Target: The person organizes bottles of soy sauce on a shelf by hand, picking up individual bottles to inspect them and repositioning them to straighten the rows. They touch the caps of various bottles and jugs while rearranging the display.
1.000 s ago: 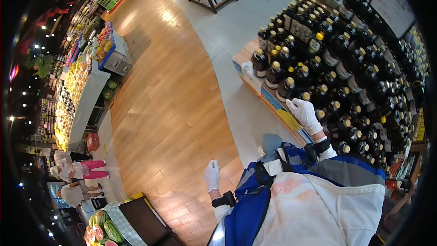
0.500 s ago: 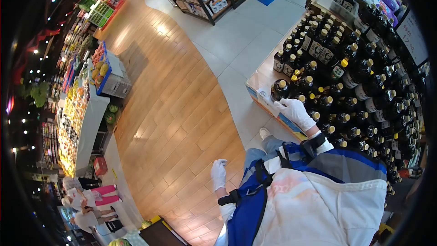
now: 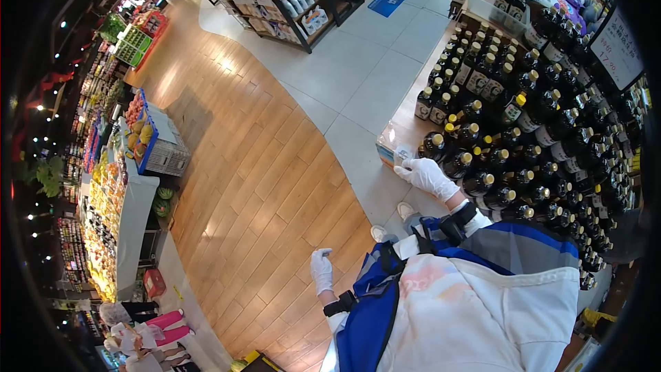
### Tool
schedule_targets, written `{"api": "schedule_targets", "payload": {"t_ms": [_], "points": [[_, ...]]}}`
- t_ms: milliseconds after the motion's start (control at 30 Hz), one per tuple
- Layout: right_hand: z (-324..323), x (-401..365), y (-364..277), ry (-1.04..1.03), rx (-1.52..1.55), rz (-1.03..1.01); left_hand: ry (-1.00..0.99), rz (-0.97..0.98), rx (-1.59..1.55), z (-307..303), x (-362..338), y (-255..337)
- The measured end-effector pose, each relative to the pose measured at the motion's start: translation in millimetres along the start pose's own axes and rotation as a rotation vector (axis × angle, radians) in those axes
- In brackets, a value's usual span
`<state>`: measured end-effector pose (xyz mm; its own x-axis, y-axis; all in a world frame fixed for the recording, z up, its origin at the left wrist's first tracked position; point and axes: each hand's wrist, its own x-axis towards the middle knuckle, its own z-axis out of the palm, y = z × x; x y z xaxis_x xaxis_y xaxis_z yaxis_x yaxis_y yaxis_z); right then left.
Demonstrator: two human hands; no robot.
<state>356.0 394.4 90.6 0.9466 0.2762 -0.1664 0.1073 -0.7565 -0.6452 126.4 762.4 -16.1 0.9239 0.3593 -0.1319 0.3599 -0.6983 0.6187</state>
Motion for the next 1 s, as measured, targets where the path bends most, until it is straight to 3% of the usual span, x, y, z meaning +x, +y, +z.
{"api": "schedule_targets", "payload": {"t_ms": [233, 533, 700, 733, 1000], "points": [[5, 9, -22, -0.038, 0.036, 0.059, -0.004, -0.019, -0.048, -8, 12, -18], [3, 42, -14, 0.095, -0.057, 0.016, -0.021, -0.113, -0.028, -12, -1, -30], [-7, 42, -13, 0.2, -0.263, -0.287, 0.066, -0.055, -0.06, -7, -10, -37], [-11, 39, -24, 0.204, -0.096, -0.118, 0.067, -0.042, -0.041, -5, -11, -40], [-14, 33, -17, 0.146, -0.08, -0.113, -0.029, -0.064, -0.032, 9, -17, -43]]}}
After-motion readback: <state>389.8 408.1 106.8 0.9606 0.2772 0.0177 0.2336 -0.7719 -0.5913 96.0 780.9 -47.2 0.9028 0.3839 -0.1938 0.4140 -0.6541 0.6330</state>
